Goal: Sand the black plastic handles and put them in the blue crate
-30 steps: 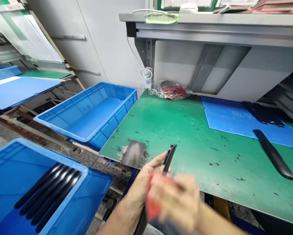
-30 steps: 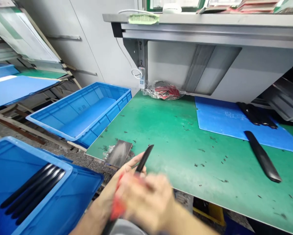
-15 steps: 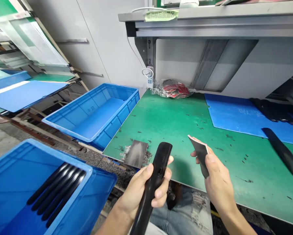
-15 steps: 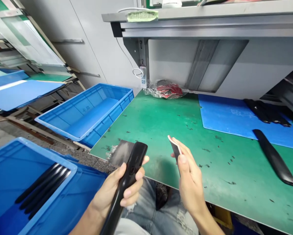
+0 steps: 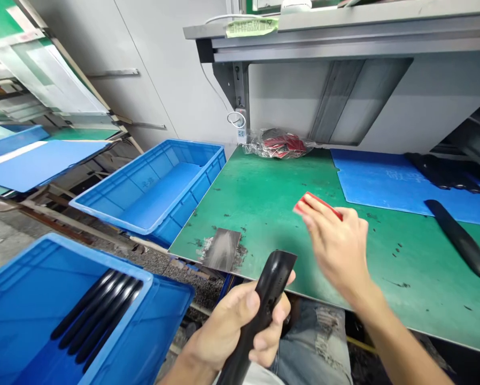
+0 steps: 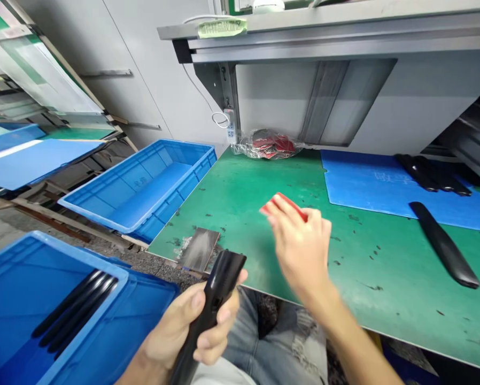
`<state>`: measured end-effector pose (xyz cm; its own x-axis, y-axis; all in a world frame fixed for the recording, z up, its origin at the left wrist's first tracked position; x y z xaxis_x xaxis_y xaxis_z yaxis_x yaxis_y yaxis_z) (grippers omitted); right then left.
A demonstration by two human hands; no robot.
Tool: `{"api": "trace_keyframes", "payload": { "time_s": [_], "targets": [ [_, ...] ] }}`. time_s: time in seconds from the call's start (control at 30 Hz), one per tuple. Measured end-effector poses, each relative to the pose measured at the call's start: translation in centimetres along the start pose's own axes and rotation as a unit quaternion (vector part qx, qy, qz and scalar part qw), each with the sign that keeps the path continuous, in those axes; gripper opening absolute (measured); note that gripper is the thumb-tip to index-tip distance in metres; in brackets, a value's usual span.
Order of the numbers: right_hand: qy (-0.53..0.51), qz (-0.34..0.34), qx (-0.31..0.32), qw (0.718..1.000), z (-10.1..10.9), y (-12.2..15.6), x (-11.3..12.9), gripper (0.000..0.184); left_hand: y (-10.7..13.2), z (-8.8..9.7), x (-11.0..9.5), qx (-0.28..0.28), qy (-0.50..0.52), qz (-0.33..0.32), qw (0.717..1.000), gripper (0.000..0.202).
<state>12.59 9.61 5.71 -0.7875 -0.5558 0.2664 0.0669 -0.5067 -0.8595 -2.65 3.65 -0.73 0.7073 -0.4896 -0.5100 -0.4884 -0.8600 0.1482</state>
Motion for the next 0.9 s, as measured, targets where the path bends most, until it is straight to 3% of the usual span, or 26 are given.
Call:
{"api": "trace_keyframes", "payload": {
  "time_s": [0.07,0.13,0.17,0.2,0.3,0.37,0.4,0.43,0.47,0.5,0.57,0.6,0.63,0.7,0.83,0.9],
  "targets": [
    [-0.068,-0.046,0.011,0.997,-0.4,-0.4,-0.9,0.036,0.2,0.1,0.2,0.007,-0.003,0.003,1.0,0.039],
    [-0.11,0.03,0.001,0.994,-0.2,-0.4,-0.5,0.036,0.7,0.4,0.5,0.004,-0.014,0.007,1.0,0.034],
    [-0.087,0.069,0.011,0.994,-0.2,-0.2,-0.5,0.035,1.0,0.5,0.5,0.006,-0.032,0.011,0.999,0.033],
    [-0.047,0.064,0.034,0.996,-0.4,0.1,-1.0,0.033,1.4,0.4,0.3,0.011,-0.054,0.012,0.998,0.033],
    [0.006,-0.039,0.058,0.998,-0.1,1.5,-2.7,0.032,2.0,-0.3,-2.4,0.003,-0.074,-0.059,0.995,0.044],
    [-0.075,-0.115,-0.01,0.991,1.0,2.6,-2.1,0.036,1.3,-0.3,-5.9,-0.071,0.014,-0.172,0.982,0.035],
    [-0.143,-0.173,-0.049,0.973,1.5,3.3,-1.5,0.037,0.7,0.0,-7.5,-0.122,0.079,-0.22,0.965,0.029],
    [-0.228,-0.248,-0.077,0.938,1.6,4.1,-0.7,0.04,-0.1,0.2,-8.7,-0.161,0.142,-0.242,0.946,0.027],
    [-0.319,-0.337,-0.09,0.881,1.3,5.1,0.1,0.045,-1.1,0.4,-9.3,-0.184,0.196,-0.237,0.934,0.027],
    [-0.406,-0.433,-0.088,0.8,0.5,6.1,1.0,0.05,-2.2,0.5,-9.5,-0.197,0.24,-0.213,0.926,0.027],
    [-0.538,-0.576,-0.071,0.611,-1.4,7.9,3.4,0.056,-3.9,0.4,-8.8,-0.21,0.298,-0.151,0.919,0.026],
    [-0.576,-0.614,-0.068,0.536,-2.1,8.5,4.6,0.055,-4.5,0.4,-8.2,-0.218,0.316,-0.13,0.914,0.025],
    [-0.598,-0.635,-0.071,0.484,-2.7,8.9,5.4,0.051,-4.8,0.4,-7.6,-0.226,0.327,-0.119,0.91,0.025],
    [-0.62,-0.645,-0.086,0.438,-3.3,9.1,6.4,0.047,-5.1,0.3,-6.6,-0.241,0.336,-0.113,0.903,0.028],
    [-0.629,-0.644,-0.103,0.423,-3.5,9.3,6.6,0.055,-5.0,0.3,-6.1,-0.263,0.355,-0.13,0.888,0.032],
    [-0.623,-0.65,-0.093,0.426,-3.5,9.6,6.4,0.05,-5.0,0.4,-6.4,-0.273,0.362,-0.146,0.88,0.033]
  ]
}}
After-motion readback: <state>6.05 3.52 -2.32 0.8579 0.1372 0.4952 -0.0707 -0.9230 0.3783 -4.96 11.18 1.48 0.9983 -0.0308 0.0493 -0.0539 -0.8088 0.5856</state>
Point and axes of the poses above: each hand's wrist, its own y-axis away from the middle knuckle, its own z-axis out of the back of the hand, x = y × z, the point moved 5 cm from there along -y, towards the middle knuckle, and after that the axes turned 13 degrees about -x, right-handed, at the moved point
